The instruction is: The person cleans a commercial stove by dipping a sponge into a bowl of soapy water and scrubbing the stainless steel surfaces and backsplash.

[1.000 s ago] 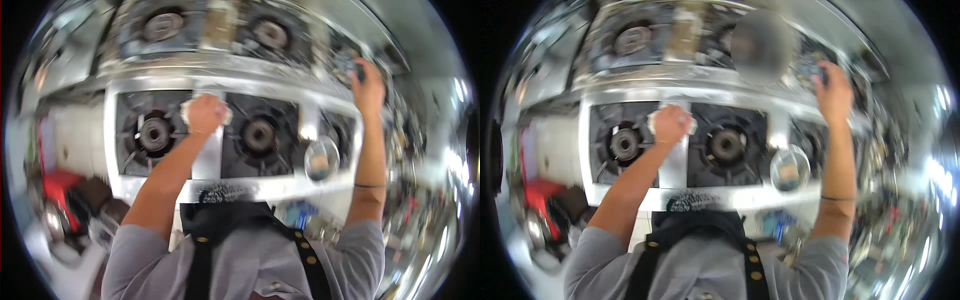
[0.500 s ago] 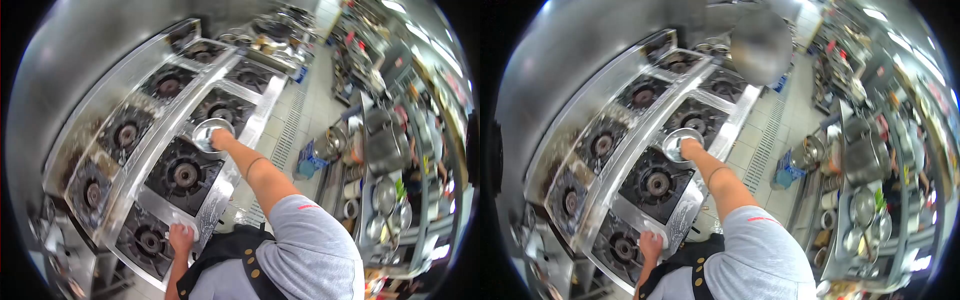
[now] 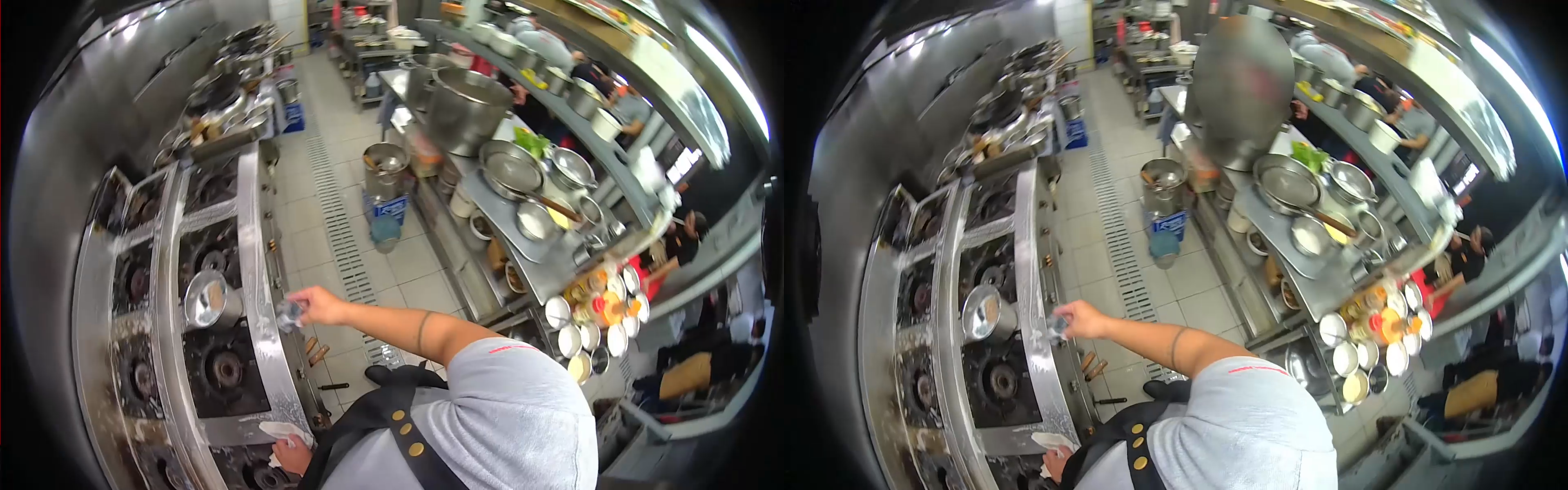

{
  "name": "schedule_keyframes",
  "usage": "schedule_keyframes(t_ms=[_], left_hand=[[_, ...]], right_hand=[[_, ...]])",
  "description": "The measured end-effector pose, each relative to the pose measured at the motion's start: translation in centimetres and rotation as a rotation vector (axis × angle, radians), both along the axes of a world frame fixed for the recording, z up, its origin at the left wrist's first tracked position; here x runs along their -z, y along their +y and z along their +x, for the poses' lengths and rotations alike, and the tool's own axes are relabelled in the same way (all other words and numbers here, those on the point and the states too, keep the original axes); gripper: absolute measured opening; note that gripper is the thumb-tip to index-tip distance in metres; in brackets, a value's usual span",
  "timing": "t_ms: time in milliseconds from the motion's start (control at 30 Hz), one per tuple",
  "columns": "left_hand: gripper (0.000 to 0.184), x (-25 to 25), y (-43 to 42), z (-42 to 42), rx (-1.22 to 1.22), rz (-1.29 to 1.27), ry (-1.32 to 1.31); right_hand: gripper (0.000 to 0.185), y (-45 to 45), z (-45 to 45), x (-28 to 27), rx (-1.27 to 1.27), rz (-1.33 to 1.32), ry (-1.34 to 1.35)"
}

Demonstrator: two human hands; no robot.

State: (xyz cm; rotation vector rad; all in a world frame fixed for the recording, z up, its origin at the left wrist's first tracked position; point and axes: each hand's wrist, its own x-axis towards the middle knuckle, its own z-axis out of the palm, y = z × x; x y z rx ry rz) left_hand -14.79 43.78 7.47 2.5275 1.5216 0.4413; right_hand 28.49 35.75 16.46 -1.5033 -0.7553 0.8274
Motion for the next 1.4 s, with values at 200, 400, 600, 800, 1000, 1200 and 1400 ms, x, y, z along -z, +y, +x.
schedule_keyframes(t_ms=[200, 400, 600, 800, 1000, 1200, 1400], left_hand=[[0.027, 1.7, 2.1, -2.1, 0.176, -0.062, -0.099], [0.041, -1.6, 2.9, -3.0, 0.658, -0.078, -0.121], [0.066, -5.5, 0.0, -0.6, 0.249, -0.126, 0.153], [0.081, -12.2, -9.2, 5.2, 0.959, -0.231, -0.293], [0.024, -14.1, -20.6, 6.6, 1.084, 0.043, -0.412], [0.024, -15.9, -23.1, 1.8, 0.6, -0.358, -0.541], [0.034, -11.9, -22.5, -6.2, 0.119, -0.64, -0.796]], right_hand=[[0.056, -14.7, -7.4, 1.2, 0.256, -0.306, -0.555], [0.053, -22.2, -16.0, 4.0, 0.573, -0.27, -0.204], [0.053, -25.2, -21.0, 3.4, 0.604, -0.187, -0.297], [0.054, -26.7, -23.3, 0.1, 0.335, -0.09, -0.253], [0.048, -28.5, -25.7, -0.9, 0.142, 0.037, -0.196], [0.063, -29.5, -29.3, -2.4, 0.116, 0.263, -0.007], [0.063, -26.0, -34.9, -0.9, -0.032, 0.081, 0.249]])
